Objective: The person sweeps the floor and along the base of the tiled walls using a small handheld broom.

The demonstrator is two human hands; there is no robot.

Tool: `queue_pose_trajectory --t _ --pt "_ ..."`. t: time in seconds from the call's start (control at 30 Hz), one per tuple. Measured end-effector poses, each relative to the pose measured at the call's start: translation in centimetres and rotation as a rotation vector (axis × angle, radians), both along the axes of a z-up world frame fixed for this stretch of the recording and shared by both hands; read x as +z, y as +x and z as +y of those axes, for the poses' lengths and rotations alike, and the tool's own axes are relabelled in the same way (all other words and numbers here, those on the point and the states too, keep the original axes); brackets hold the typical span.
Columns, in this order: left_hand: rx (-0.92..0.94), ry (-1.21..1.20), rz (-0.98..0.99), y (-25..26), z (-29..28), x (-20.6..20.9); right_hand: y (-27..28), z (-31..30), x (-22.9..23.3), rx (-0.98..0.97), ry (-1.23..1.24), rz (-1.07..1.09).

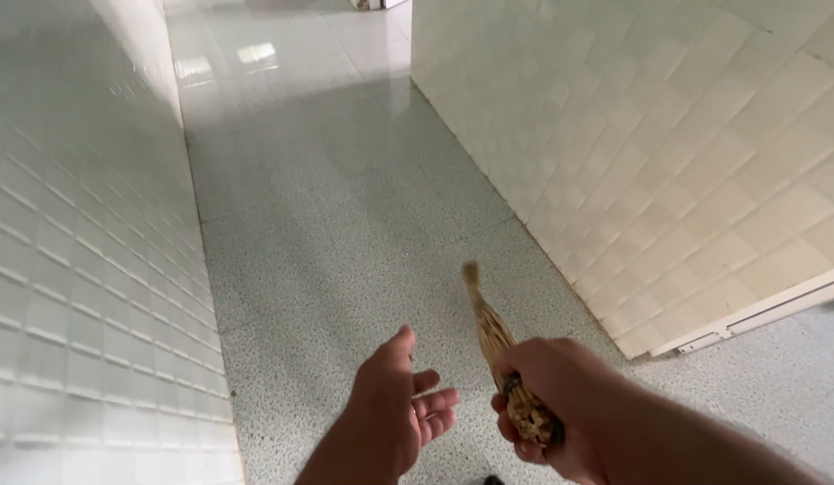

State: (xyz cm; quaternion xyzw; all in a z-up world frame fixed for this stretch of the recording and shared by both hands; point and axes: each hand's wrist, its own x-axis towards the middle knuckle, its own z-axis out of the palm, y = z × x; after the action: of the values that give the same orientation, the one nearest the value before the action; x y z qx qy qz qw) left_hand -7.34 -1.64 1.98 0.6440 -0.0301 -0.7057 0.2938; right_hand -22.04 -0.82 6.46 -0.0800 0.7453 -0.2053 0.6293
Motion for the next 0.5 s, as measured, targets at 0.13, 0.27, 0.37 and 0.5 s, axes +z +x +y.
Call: queue_pose_trajectory --t 0.13,0.27,0.37,0.5 --pt "-0.019 -0.056 0.008 -0.3 0.7 -0.3 -2.4 -0.4 -2.6 -0.094 0.027 -0.129" --pt "0.002 0.002 -0.059 -1.0 0.0 -0.2 -3.8 -1.1 -5.4 -0.179 0.054 -0.343" --pt "0.005 -0.015 -0.1 -1.1 -0.5 0.4 -3.4 -1.4 -6.4 -0.18 0.016 -0.454" --pt "0.07 -0.035 -0.12 -1.2 -1.3 1.0 -2.5 -2.6 -5.8 -0.16 -0.045 -0.517"
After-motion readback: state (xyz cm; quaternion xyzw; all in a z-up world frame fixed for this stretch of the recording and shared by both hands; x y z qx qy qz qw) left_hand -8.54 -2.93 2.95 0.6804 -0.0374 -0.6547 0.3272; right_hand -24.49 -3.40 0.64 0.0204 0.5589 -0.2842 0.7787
